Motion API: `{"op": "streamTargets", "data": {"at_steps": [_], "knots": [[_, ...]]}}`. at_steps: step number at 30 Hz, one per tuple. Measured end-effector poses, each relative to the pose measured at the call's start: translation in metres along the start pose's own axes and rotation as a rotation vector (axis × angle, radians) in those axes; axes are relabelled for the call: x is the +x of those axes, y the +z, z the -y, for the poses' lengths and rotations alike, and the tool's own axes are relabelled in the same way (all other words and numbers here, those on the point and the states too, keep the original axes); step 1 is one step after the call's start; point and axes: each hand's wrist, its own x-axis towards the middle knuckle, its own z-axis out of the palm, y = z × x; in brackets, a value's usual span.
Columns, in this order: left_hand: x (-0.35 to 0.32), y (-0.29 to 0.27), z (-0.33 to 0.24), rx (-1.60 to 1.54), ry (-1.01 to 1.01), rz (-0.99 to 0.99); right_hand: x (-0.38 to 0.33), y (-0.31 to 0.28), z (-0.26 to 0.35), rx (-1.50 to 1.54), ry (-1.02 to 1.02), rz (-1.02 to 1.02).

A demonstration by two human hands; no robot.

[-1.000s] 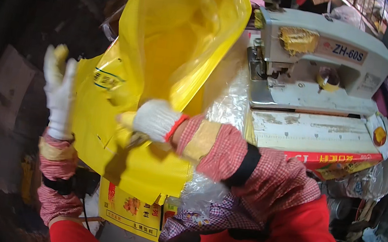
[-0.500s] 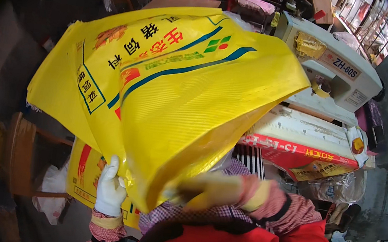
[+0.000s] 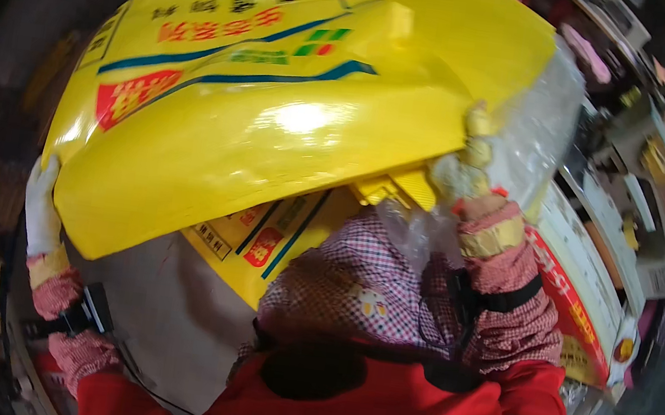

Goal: The person inserts a plastic liner into a yellow woven bag by hand, shakes the bag, and places it onto a stack, repeating the process with a second bag.

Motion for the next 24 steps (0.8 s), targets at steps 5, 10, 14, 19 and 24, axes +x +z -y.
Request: {"op": "streamTargets", "data": {"at_steps": [5,10,14,19,24], "knots": [[-0.090,-0.084,0.123,-0.190,-0.211,-0.316,0.045,0.020,-0.126,-0.625,0.138,-0.200],[-0.143,-0.090,0.295,-0.301,-0.322,-0.529,0.076,-0.001,-0.209,-1.169,0.172,-0.452],[-0.175,-0.054,0.387,-0.174,-0.464,-0.761,0.084,-0.046,-0.226,-1.610,0.459,-0.364],[-0.206,-0.024,0.438,-0.198,-0.510,-0.912,0.094,-0.065,-0.223,-1.443,0.532,-0.295],[-0.192,0.000,0.444,-0.248,-0.429,-1.033,0.115,-0.043,-0.209,-1.567,0.561,-0.145]]}}
